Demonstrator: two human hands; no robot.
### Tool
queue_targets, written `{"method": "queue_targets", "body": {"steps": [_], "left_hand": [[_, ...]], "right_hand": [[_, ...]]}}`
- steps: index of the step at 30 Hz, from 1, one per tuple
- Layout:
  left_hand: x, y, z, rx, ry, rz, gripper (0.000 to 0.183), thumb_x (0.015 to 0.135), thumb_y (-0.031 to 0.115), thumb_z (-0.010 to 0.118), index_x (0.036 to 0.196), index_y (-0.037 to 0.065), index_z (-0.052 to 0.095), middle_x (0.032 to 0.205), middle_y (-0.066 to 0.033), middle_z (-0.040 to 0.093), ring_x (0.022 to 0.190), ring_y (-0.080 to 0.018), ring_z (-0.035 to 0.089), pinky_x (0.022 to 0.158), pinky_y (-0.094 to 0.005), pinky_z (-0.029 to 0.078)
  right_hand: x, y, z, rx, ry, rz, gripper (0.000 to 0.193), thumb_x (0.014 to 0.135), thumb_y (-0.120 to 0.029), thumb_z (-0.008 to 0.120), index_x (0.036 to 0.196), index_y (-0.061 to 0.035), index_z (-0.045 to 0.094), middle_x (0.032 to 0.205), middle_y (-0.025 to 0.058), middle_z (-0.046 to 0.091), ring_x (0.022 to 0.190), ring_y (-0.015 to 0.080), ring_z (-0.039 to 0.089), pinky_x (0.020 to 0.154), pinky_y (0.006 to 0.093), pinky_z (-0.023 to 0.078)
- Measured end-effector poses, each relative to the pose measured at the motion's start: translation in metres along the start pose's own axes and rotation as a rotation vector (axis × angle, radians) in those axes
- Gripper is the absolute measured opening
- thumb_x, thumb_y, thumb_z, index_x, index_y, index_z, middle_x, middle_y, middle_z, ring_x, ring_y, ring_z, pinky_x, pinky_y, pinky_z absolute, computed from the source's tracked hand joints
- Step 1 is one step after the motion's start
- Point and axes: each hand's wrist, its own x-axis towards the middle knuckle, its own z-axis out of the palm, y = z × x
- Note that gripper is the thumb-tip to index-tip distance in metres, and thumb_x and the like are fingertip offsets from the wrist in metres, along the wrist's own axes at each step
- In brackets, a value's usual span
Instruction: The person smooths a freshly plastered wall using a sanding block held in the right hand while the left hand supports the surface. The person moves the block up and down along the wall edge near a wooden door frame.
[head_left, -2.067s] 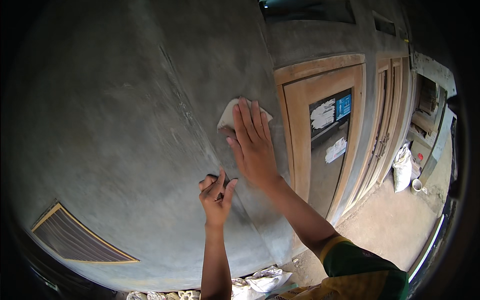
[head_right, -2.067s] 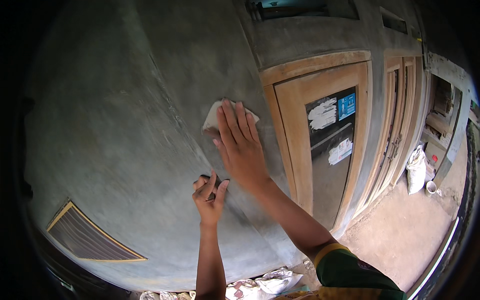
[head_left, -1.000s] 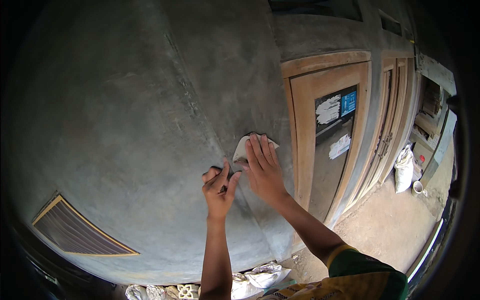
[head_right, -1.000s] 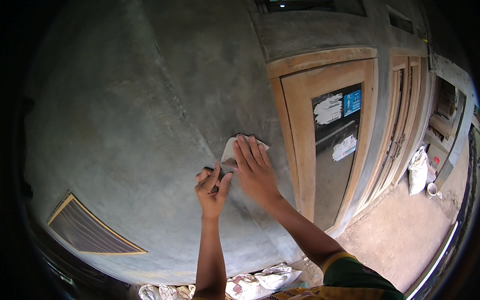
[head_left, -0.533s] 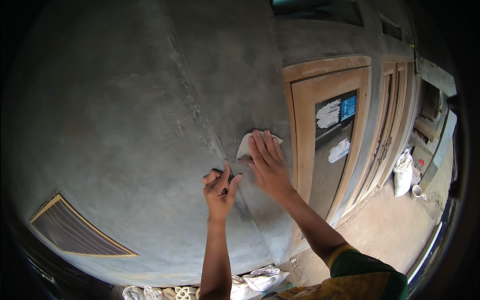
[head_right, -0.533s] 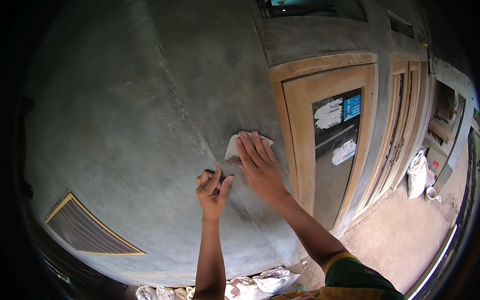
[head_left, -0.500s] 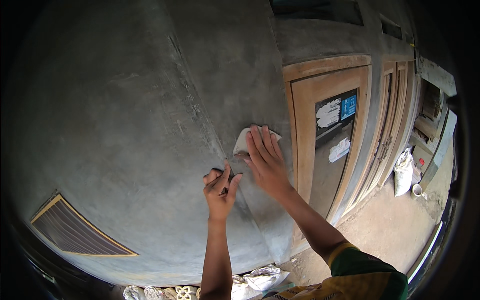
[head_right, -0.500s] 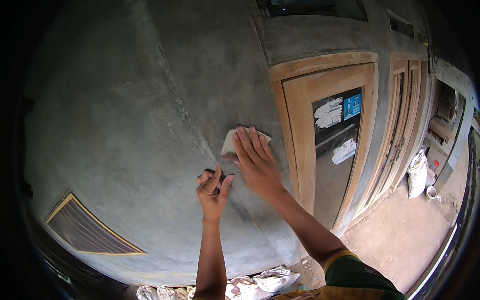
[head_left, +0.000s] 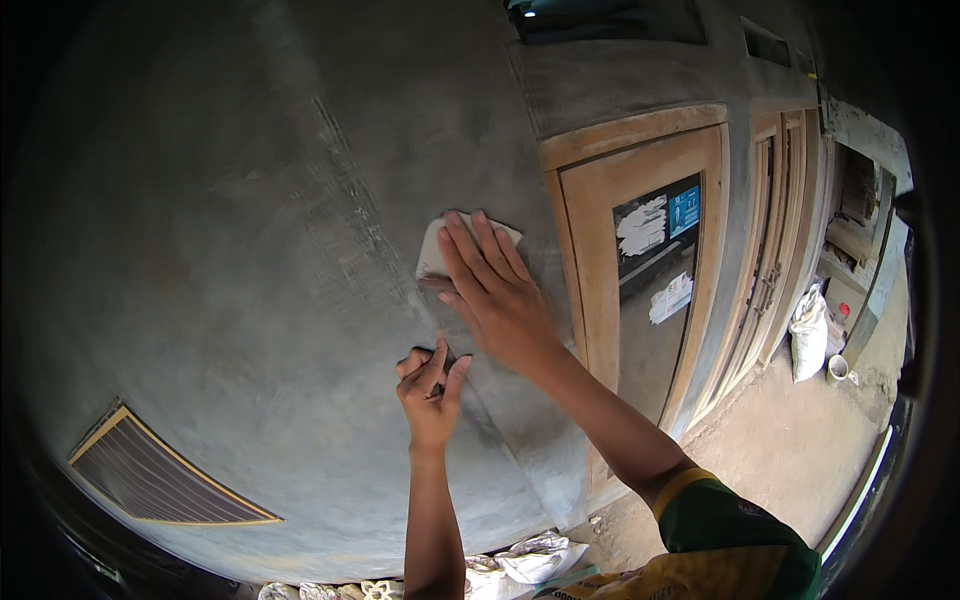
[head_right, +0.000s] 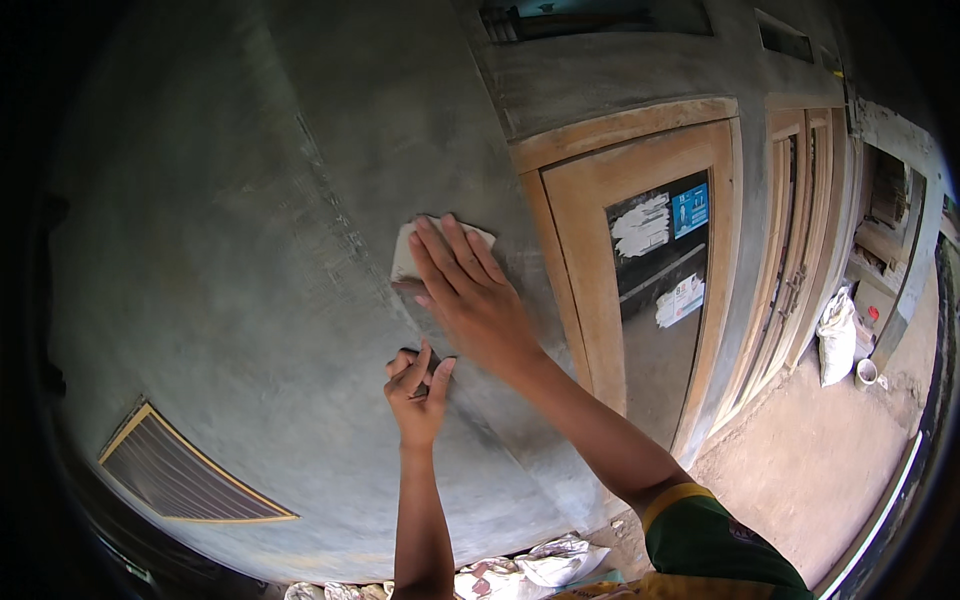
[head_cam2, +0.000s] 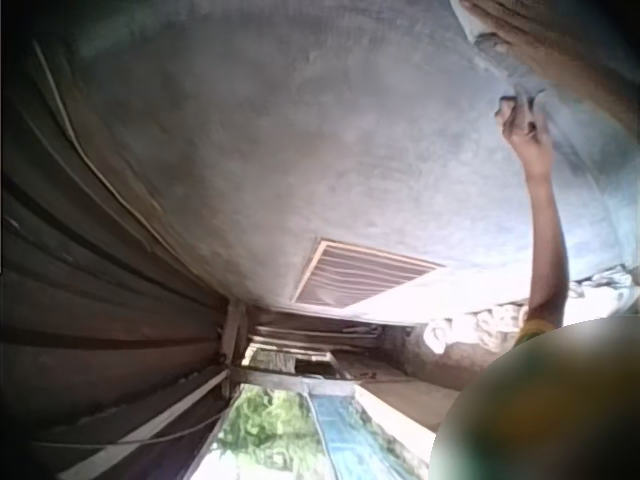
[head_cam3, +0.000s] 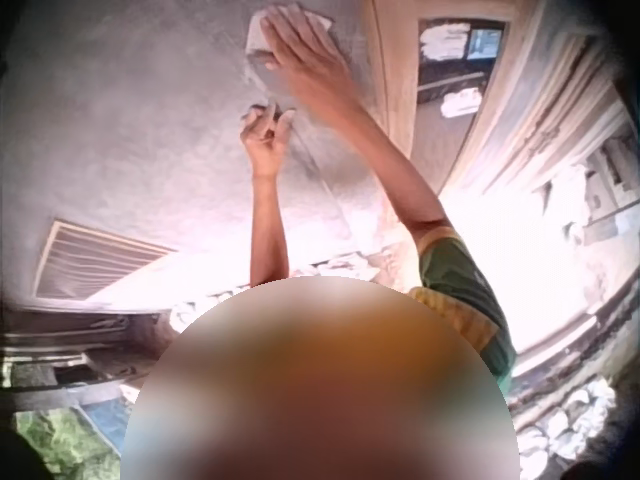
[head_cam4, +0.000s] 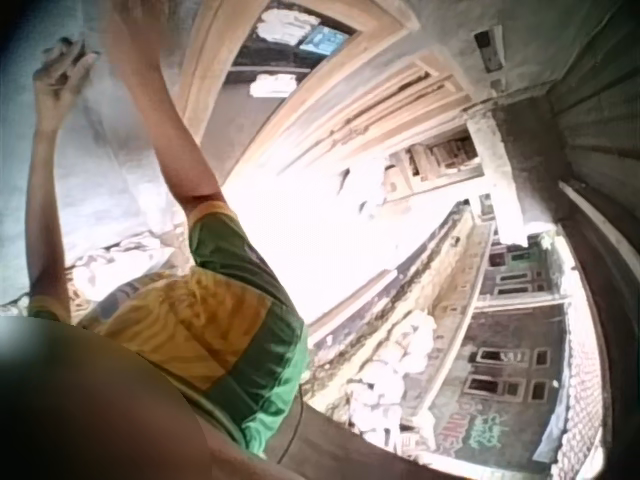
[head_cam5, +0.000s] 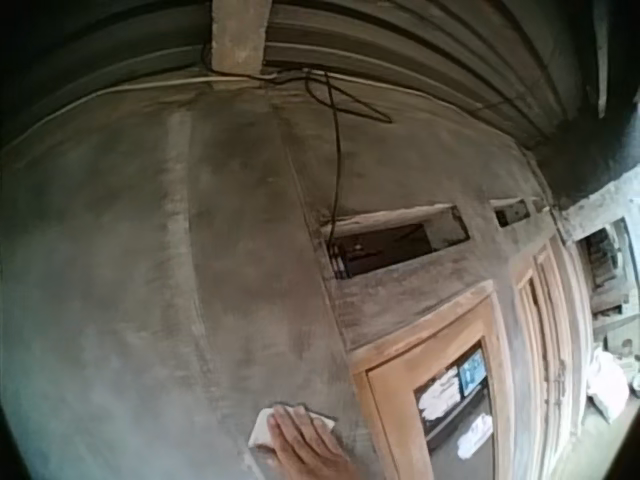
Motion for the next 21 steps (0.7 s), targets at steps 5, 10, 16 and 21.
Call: {"method": "queue_targets", "body": {"steps": [5, 10, 16, 21], "left_hand": [[0.001, -0.001, -0.002, 0.018, -0.014, -0.004, 0.043, 0.088, 0.012, 0.093, 0.126, -0.004, 0.082, 0.063, 0.0013, 0.055, 0.075, -0.0152, 0.054, 0.083, -0.0317, 0.037], [0.001, -0.001, -0.001, 0.013, -0.006, 0.003, 0.043, 0.088, 0.012, 0.093, 0.127, -0.004, 0.081, 0.065, 0.0005, 0.055, 0.077, -0.0158, 0.052, 0.084, -0.0318, 0.038], [-0.002, -0.003, -0.004, 0.011, -0.050, -0.032, 0.041, 0.091, 0.013, 0.091, 0.127, -0.004, 0.081, 0.068, 0.0007, 0.056, 0.081, -0.0159, 0.052, 0.087, -0.0324, 0.039], [-0.001, -0.007, -0.001, -0.004, -0.027, -0.002, 0.041, 0.091, 0.012, 0.092, 0.128, -0.004, 0.081, 0.067, 0.0017, 0.057, 0.081, -0.0155, 0.053, 0.088, -0.0324, 0.039]], "right_hand": [[-0.006, 0.013, 0.007, -0.034, 0.111, -0.047, 0.078, 0.100, -0.024, 0.076, 0.168, -0.0029, 0.043, 0.176, 0.0126, 0.042, 0.163, 0.0366, 0.037, 0.133, 0.0521, 0.034], [-0.011, 0.020, 0.004, -0.098, 0.084, -0.061, 0.082, 0.097, -0.025, 0.079, 0.169, -0.0055, 0.043, 0.177, 0.0087, 0.041, 0.164, 0.0341, 0.036, 0.134, 0.0501, 0.032], [0.003, 0.019, 0.009, -0.077, 0.054, -0.097, 0.075, 0.096, -0.030, 0.079, 0.162, -0.0073, 0.052, 0.173, 0.0025, 0.047, 0.160, 0.0263, 0.044, 0.132, 0.0439, 0.036], [0.001, 0.035, -0.015, -0.079, 0.191, -0.054, 0.074, 0.100, -0.024, 0.077, 0.165, -0.0048, 0.047, 0.174, 0.0105, 0.044, 0.160, 0.0352, 0.043, 0.131, 0.0512, 0.035]]}}
